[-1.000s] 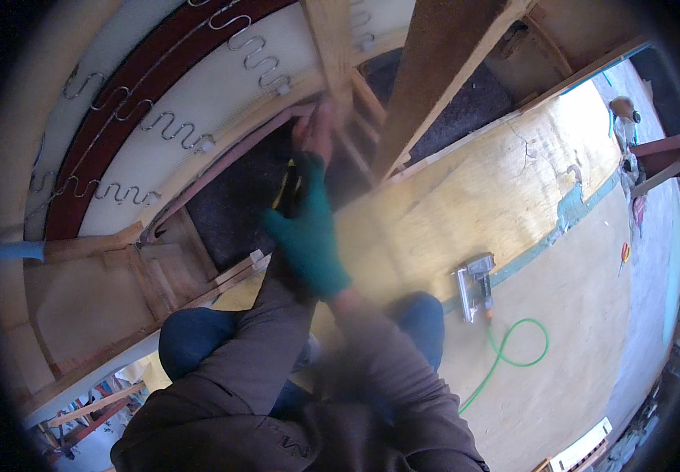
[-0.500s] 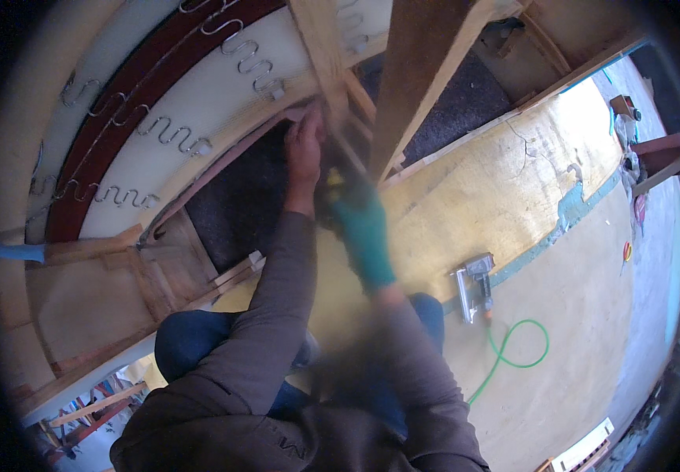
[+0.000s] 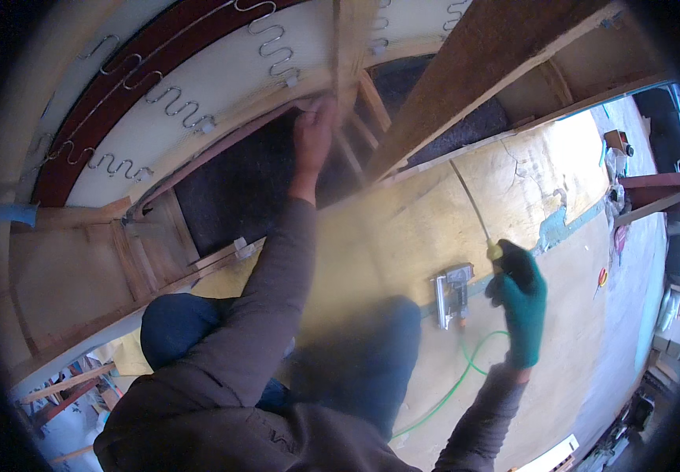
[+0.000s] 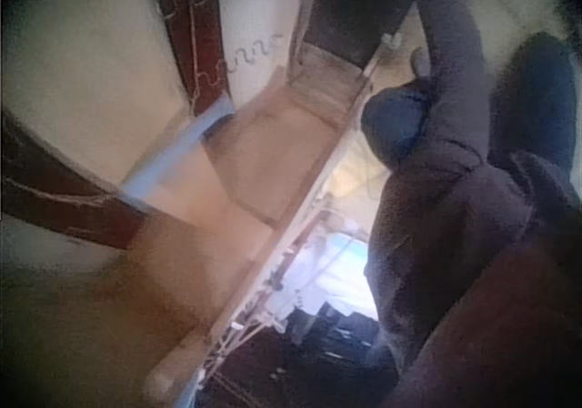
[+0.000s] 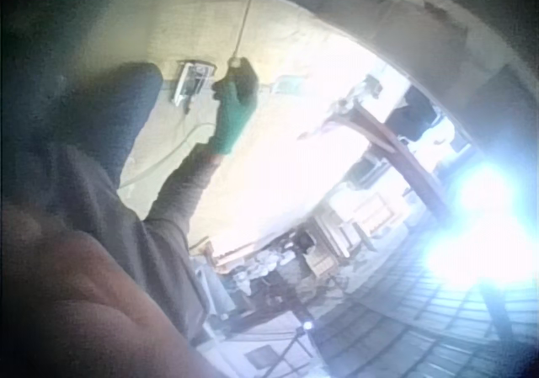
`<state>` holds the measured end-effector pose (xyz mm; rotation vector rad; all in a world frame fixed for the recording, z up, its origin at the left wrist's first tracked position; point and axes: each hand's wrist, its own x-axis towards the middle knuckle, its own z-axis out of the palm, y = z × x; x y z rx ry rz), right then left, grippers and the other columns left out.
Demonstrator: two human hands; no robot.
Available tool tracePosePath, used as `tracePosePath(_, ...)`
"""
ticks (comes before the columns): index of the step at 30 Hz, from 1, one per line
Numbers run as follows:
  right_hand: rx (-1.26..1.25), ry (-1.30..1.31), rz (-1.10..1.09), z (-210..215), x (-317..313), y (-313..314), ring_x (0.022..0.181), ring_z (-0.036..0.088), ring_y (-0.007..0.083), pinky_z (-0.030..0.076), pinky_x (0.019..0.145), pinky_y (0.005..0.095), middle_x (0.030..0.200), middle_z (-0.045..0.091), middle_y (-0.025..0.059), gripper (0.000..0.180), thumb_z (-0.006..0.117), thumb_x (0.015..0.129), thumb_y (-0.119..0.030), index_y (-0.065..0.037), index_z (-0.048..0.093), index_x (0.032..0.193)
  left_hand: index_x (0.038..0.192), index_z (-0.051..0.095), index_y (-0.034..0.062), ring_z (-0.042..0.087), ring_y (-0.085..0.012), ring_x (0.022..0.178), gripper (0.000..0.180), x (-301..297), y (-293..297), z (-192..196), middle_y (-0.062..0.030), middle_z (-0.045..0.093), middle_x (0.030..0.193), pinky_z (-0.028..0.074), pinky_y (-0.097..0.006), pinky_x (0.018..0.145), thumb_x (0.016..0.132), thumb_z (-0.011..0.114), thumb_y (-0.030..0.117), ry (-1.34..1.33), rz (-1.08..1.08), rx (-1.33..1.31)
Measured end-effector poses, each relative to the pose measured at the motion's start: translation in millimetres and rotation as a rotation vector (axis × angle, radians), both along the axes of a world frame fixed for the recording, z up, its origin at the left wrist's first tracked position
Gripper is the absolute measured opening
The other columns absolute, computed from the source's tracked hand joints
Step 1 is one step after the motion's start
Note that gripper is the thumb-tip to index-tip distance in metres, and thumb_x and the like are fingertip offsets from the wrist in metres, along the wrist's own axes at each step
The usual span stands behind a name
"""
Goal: The person smooths and adjusts the beige upholstery on a chair back, then flips the chair to work on the underside. They use a screwdriver to remove staples from the wooden frame and later use a pneumatic staple gun to secure the fabric to the frame.
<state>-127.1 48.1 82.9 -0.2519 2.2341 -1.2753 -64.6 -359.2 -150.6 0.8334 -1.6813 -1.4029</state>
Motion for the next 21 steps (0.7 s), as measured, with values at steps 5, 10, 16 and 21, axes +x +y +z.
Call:
tracePosePath(5,-0.045,0.194,0.298,-9,-59,-63,0.07,0.063,0.0075,0.047,0.059,0.022,0.093,0.073,0.0016,0.036,0.071,0.101,-0.012,-0.002,0.071,0.135,0.125,0.073,-0.0014,0.073,-0.021,0.094,0.036,-2,-6,-8,-0.0139,0.079,0.1,0.055,-0.034,0.088,0.109,0.061,0.028,0.094,0.018,-0.385)
tracePosePath(10,0.043,0.642,0.721,-37,-112,-149,0.08,0.073,0.0209,0.056,0.07,0.0325,0.106,0.079,0.0114,0.028,0.076,0.097,-0.015,-0.005,0.076,0.124,0.122,0.074,-0.0007,0.074,-0.0243,0.093,0.033,1,-9,-17,-0.0141,0.078,0.099,0.056,-0.037,0.087,0.109,0.061,0.027,0.015,0.003,-0.326)
tracePosePath(16,-0.126,1.29,0.891,-67,-127,-185,0.102,0.075,0.0365,0.059,0.087,0.0466,0.112,0.079,0.0144,0.02,0.08,0.09,-0.016,-0.01,0.081,0.109,0.117,0.073,-0.0003,0.074,-0.0278,0.09,0.032,0,-9,-14,-0.0165,0.076,0.094,0.056,-0.04,0.084,0.109,0.061,0.028,-0.011,0.079,-0.503)
tracePosePath(21,-0.079,1.396,0.925,-88,-132,-186,0.106,0.074,0.0357,0.058,0.091,0.0461,0.114,0.078,0.0122,0.023,0.079,0.09,-0.015,-0.011,0.08,0.112,0.112,0.074,0.0004,0.074,-0.0272,0.088,0.035,2,1,10,-0.0165,0.075,0.091,0.055,-0.04,0.083,0.109,0.059,0.032,0.019,0.054,-0.381)
